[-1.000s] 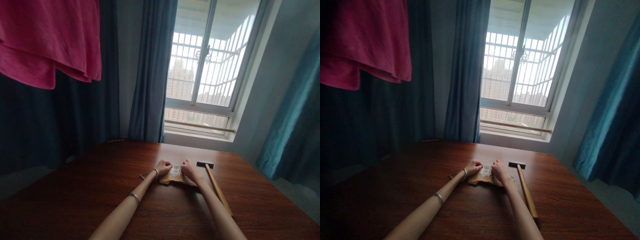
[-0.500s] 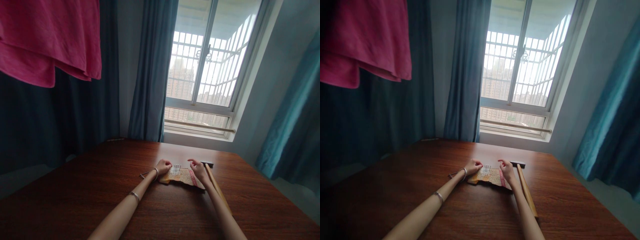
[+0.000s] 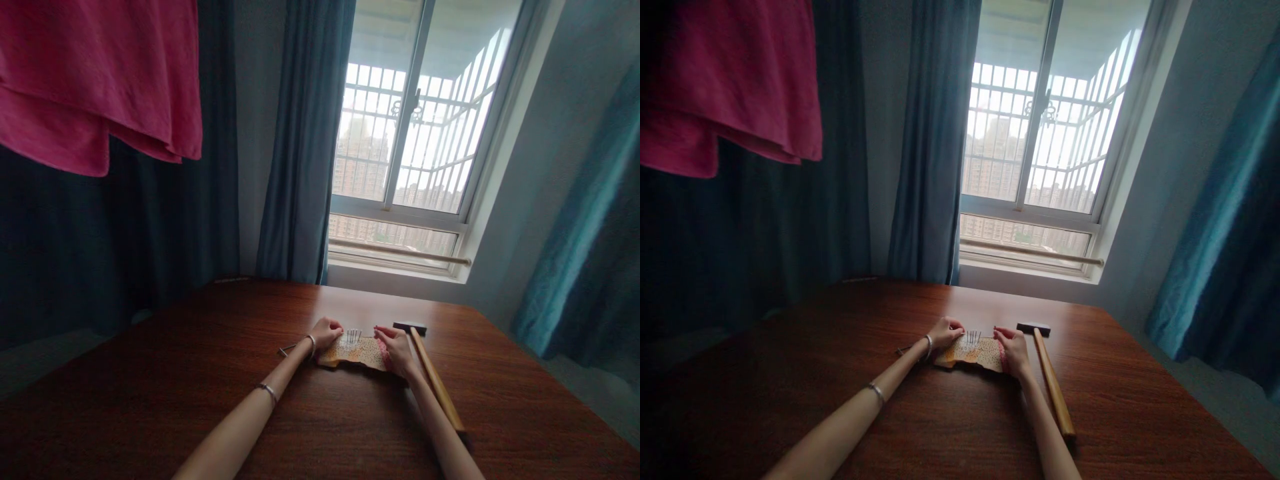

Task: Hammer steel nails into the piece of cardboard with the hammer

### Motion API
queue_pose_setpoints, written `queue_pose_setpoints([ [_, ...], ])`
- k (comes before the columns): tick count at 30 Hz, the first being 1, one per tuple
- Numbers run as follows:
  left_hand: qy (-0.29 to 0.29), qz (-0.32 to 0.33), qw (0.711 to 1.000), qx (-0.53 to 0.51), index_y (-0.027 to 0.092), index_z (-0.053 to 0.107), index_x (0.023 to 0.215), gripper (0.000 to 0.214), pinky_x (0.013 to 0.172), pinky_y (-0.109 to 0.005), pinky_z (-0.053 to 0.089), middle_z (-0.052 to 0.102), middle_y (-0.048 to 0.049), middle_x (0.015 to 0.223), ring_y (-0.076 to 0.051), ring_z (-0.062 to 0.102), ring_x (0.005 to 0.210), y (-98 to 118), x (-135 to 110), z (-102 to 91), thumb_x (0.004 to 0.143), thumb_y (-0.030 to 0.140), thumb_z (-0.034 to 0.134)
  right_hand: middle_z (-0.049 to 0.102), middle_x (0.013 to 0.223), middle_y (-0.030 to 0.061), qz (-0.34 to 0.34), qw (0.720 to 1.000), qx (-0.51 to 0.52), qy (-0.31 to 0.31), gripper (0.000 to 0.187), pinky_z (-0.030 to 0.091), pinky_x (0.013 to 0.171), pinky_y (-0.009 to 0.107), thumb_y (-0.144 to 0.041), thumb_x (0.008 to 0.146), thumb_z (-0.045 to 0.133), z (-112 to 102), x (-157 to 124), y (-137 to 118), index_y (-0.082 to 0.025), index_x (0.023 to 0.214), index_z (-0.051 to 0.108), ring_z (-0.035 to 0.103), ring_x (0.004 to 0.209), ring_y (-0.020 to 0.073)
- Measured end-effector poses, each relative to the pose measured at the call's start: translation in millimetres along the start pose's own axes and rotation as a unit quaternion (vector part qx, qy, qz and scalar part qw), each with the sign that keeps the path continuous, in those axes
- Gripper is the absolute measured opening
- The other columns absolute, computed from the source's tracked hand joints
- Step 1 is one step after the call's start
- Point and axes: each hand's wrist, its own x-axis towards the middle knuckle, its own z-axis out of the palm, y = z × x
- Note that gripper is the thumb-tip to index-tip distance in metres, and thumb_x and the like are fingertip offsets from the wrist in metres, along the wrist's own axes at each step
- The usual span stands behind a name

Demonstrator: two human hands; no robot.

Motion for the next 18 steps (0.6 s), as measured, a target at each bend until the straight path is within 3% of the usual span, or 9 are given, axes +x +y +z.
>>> queue_pose_setpoints([
  [6, 0.014, 0.019, 0.996, -0.091, 0.01, 0.062, 0.101, 0.044, 0.074, -0.027, 0.045, 0.065, -0.0082, 0.091, -0.017, 0.058, 0.082, 8.0, 5.4, -16.3, 0.06, 0.013, 0.046, 0.072, 0.081, 0.0122, 0.008, 1.0, -0.006, -0.019, 0.041, 0.05, 0.07, 0.037, -0.049, 0.063, 0.06, 18.0, 2.0, 5.9, -0.014, 0.08, 0.071, 0.065, 0.076, 0.0255],
  [9, -0.039, 0.038, 0.987, -0.15, 0.012, 0.053, 0.115, 0.055, 0.074, -0.028, 0.046, 0.062, -0.0099, 0.099, -0.018, 0.056, 0.09, 18.8, 6.1, -18.1, 0.06, 0.01, 0.046, 0.072, 0.08, 0.0102, 0.001, 0.999, -0.021, -0.033, 0.035, 0.051, 0.069, 0.036, -0.045, 0.064, 0.06, 24.9, 2.1, 2.3, -0.015, 0.08, 0.071, 0.066, 0.075, 0.0244],
  [13, -0.106, 0.038, 0.979, -0.167, 0.013, 0.04, 0.125, 0.067, 0.072, -0.028, 0.046, 0.059, -0.0111, 0.103, -0.019, 0.056, 0.09, 30.1, 5.4, -3.8, 0.06, 0.015, 0.055, 0.072, 0.08, 0.0088, -0.017, 0.998, -0.055, -0.029, 0.028, 0.05, 0.07, 0.034, -0.037, 0.066, 0.059, 30.4, 1.2, 0.6, -0.016, 0.08, 0.07, 0.065, 0.073, 0.0227],
  [18, -0.036, 0.058, 0.99, -0.126, 0.013, 0.043, 0.122, 0.064, 0.073, -0.029, 0.046, 0.061, -0.0084, 0.093, -0.017, 0.057, 0.083, 29.3, 7.6, 19.9, 0.06, 0.019, 0.06, 0.071, 0.079, 0.0068, -0.036, 0.995, -0.093, -0.022, 0.023, 0.048, 0.07, 0.032, -0.031, 0.069, 0.054, 33.4, -3.2, 3.8, -0.018, 0.078, 0.07, 0.063, 0.073, 0.0212],
])
